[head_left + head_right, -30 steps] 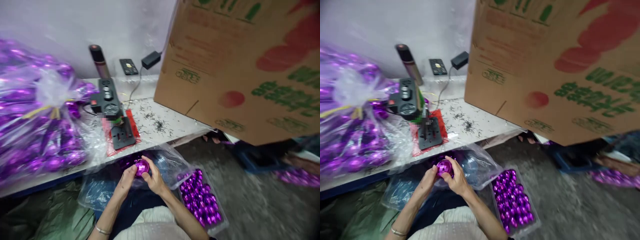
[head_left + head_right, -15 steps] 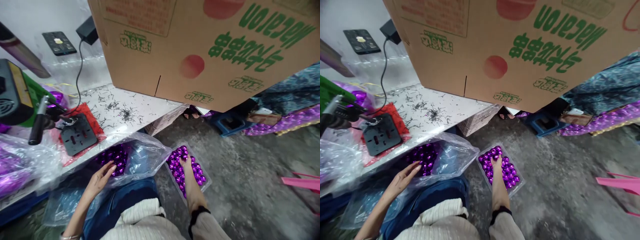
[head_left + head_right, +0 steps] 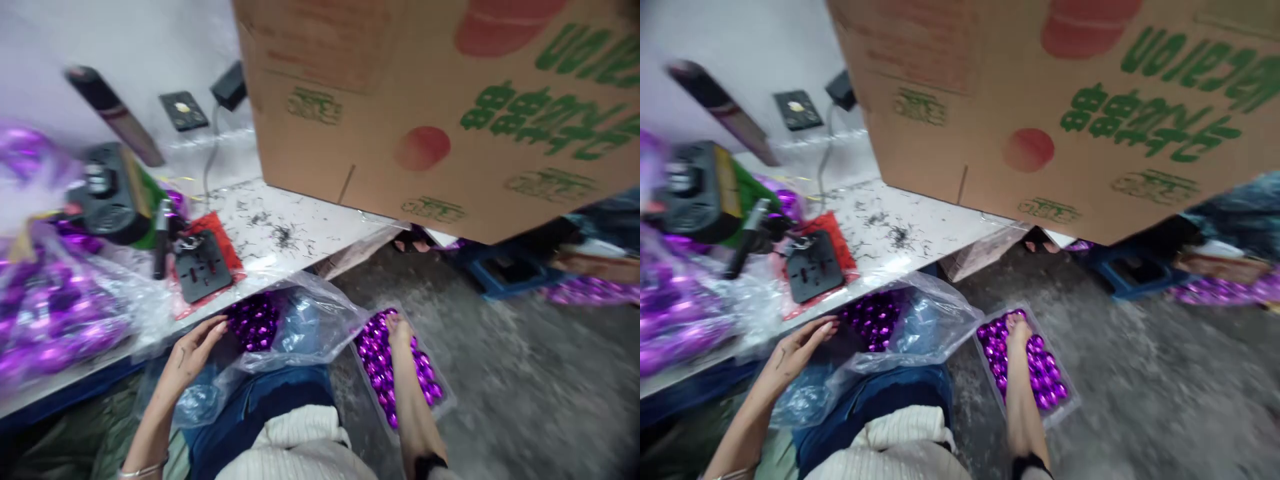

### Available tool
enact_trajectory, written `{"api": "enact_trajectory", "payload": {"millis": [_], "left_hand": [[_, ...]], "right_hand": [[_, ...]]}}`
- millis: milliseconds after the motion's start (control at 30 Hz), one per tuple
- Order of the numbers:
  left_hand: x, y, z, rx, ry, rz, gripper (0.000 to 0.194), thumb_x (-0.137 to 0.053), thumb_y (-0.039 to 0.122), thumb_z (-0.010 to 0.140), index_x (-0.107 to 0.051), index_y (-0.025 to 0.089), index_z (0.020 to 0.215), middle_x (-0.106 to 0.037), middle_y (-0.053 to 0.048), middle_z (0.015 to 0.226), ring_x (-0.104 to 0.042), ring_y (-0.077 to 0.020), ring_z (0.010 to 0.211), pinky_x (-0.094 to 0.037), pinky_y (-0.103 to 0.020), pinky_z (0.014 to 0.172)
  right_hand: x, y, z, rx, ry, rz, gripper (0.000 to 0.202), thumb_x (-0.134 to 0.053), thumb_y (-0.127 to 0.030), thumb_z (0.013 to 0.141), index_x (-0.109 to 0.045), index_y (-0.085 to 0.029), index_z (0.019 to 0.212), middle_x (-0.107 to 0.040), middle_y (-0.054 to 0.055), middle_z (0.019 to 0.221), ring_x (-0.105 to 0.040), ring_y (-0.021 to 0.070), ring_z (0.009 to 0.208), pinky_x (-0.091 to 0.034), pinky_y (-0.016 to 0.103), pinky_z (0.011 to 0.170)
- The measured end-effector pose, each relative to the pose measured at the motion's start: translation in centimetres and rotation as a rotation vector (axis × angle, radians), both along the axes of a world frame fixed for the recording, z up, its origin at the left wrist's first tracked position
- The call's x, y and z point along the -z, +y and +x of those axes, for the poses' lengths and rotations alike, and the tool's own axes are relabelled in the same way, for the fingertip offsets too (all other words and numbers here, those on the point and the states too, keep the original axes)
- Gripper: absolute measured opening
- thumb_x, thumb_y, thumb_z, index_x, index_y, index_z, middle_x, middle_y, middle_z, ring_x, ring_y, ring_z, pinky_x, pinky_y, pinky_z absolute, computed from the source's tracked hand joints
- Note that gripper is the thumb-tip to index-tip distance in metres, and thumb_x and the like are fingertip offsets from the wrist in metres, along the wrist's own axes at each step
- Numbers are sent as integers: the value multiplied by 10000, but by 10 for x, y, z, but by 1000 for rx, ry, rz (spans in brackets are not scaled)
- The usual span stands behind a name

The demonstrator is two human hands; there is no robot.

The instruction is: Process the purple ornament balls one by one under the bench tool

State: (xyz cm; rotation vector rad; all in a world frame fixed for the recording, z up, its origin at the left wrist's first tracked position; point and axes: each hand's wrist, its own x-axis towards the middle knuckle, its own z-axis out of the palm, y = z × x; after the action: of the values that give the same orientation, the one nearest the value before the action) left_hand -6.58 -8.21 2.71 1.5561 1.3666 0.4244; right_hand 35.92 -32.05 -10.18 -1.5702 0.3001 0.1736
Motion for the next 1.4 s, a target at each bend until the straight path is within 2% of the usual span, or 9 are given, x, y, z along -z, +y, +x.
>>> {"api": "enact_trajectory", "payload": {"millis": [167,300,400,533,633,733,833,1000,1400], "left_hand": [[-41,26,-13,-258,-42,268,716,-613,802,753,-781,162,1027,-802,-136,1018,-754,-305,973,-587,-436,949],[-66,52,-26,-361,47,636,519,-525,624,896,-775,178,981,-780,-132,1087,-722,-284,1064,-555,-425,1000],[-76,58,-40,-486,98,844,440,-484,513,963,-760,178,1030,-760,-132,1115,-703,-273,1106,-525,-441,1057],[-69,48,-65,-833,190,1027,467,-448,461,1020,-638,150,1312,-619,-184,1386,-540,-297,1380,-375,-478,1213],[-45,38,-80,-1064,214,989,615,-370,482,1046,-377,130,1550,-295,-223,1656,-237,-319,1584,-225,-513,1285],[-12,33,-83,-1112,173,810,743,-338,543,1040,-182,116,1628,-28,-230,1727,-12,-336,1623,-136,-538,1299],[13,38,-80,-1111,136,645,803,-315,586,1031,-54,149,1653,74,-208,1735,94,-332,1613,-85,-567,1293],[21,77,-80,-1131,20,505,850,-293,601,1029,52,130,1646,146,-217,1727,198,-327,1588,-35,-615,1282],[21,162,-107,-942,13,448,794,-335,449,1027,-15,22,1614,-34,-299,1711,118,-352,1606,56,-641,1261]], "right_hand": [[-84,100,-33,-300,-354,49,407,-664,-478,908,-676,-168,1171,-750,71,1035,-729,168,864,-602,364,858],[-147,154,-117,-1037,-967,133,252,-628,-436,931,-763,-224,954,-781,76,826,-747,204,731,-633,368,716],[-165,175,-190,-1553,-1210,375,186,-596,-304,959,-767,-237,988,-795,54,810,-749,190,696,-622,324,623],[-157,212,-265,-1670,-1235,399,299,-550,-236,987,-688,-220,1252,-800,88,1024,-765,209,927,-652,366,822],[-145,262,-309,-1608,-1138,264,469,-507,-325,1002,-540,-188,1448,-640,170,1420,-589,291,1365,-512,533,1138],[-136,316,-343,-1583,-960,45,613,-449,-427,1008,-424,-84,1515,-483,258,1551,-452,359,1482,-424,618,1172],[-130,343,-364,-1617,-839,-50,691,-481,-513,987,-434,-45,1493,-623,289,1385,-601,370,1328,-497,549,1068],[-126,324,-375,-1723,-822,67,450,-358,-441,1037,-683,-204,1238,-786,76,900,-743,223,808,-565,305,739],[-108,313,-417,-1755,-1062,178,485,-294,-269,1024,-630,-152,1353,-789,140,1010,-756,243,862,-595,325,744]]}}
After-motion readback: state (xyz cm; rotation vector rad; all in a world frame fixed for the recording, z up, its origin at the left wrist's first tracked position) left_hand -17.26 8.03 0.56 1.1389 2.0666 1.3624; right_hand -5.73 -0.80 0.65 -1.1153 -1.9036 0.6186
